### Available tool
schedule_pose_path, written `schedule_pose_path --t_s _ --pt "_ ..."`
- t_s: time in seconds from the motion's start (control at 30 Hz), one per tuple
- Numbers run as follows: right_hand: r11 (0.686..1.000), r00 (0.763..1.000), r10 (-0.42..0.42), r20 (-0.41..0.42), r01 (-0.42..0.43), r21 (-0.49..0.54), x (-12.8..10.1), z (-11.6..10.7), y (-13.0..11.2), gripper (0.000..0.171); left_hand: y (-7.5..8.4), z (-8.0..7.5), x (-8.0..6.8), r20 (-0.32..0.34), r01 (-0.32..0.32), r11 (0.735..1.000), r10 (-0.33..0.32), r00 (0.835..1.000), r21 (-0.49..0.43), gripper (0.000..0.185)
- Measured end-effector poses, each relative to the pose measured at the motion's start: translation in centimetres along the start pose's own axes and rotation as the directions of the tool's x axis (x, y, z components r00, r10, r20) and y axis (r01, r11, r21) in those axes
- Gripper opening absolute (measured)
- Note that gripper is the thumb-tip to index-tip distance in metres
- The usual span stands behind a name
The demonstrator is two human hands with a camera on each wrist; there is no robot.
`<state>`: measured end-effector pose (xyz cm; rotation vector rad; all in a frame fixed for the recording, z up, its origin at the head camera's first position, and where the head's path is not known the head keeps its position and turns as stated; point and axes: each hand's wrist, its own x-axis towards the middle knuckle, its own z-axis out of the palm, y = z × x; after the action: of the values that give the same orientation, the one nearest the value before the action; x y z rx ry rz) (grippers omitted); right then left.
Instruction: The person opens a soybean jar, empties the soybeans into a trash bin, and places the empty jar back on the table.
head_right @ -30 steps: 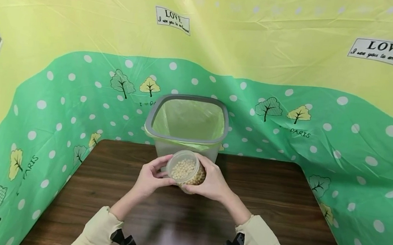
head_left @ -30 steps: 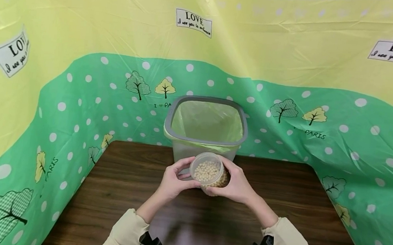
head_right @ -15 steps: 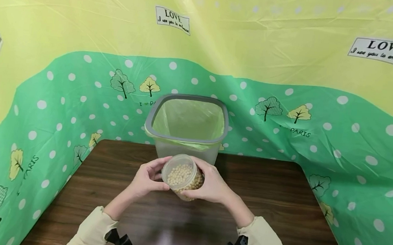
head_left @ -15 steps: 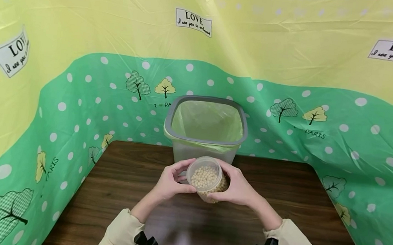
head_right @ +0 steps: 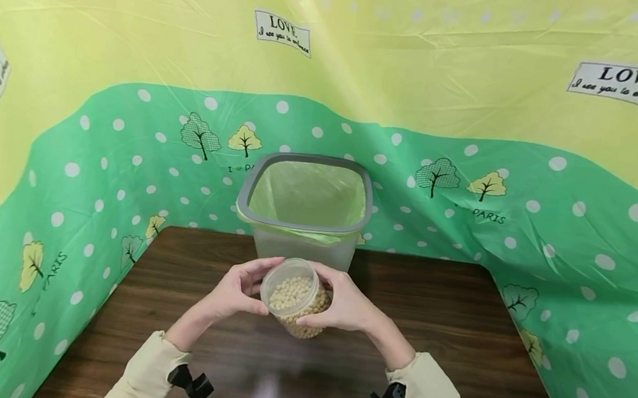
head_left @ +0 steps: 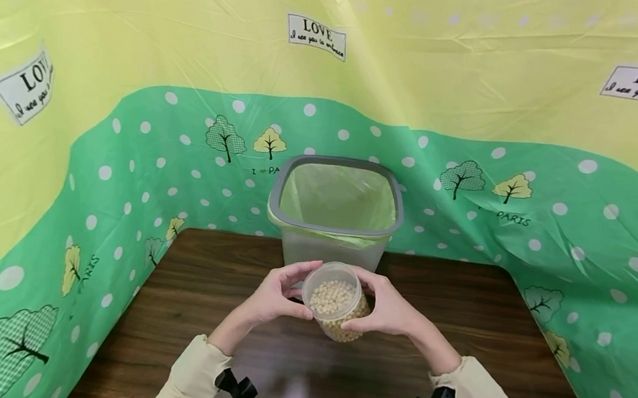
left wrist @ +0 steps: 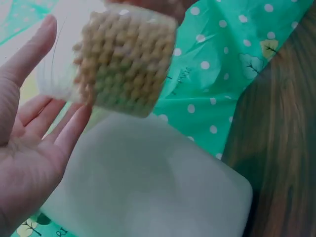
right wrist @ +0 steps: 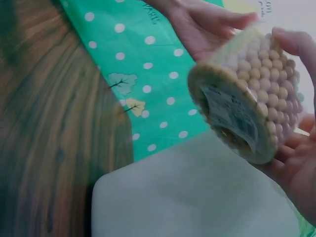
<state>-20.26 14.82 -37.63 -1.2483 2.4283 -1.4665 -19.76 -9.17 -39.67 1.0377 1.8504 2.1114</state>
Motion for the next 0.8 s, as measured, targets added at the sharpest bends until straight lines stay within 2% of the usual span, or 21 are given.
schedule_pose_path --t_s 0.13,0.2,0.37,0.53,0.63,0.8 --pt "0.988 0.988 -0.011 -0.157 -0.014 -0.156 -0.1 0.6 0.3 0.082 -0.8 1.0 -0.1 -0.16 -0.013 0.999 0.018 0.987 0.036 0.078" --pt "0.98 0.982 -0.013 -0.189 -0.025 -0.197 -0.2 0.8 0.4 0.082 -1.0 1.3 -0.2 -0.195 -0.011 0.999 0.021 0.981 0.052 0.074" --pt "0.985 0.991 -0.008 -0.137 -0.016 -0.169 -0.3 0.6 0.3 0.08 -0.4 1.4 -0.2 -0.144 -0.02 0.99 0.04 0.989 0.139 0.078" --pt "0.984 0.988 0.008 -0.157 -0.035 -0.173 -0.3 0.6 0.2 0.08 -0.1 1.7 -0.1 -0.179 -0.006 0.981 0.041 0.983 0.193 0.081" --pt "0.992 0.99 0.025 -0.14 -0.043 -0.122 -0.3 0.5 0.4 0.078 0.1 1.5 -0.1 -0.158 0.008 0.988 0.017 0.987 0.157 0.083" --pt "1.0 0.999 0.025 -0.025 -0.024 0.018 -0.5 0.0 0.6 0.072 0.4 0.7 0.1 -0.015 0.01 0.999 -0.009 1.0 0.042 0.082"
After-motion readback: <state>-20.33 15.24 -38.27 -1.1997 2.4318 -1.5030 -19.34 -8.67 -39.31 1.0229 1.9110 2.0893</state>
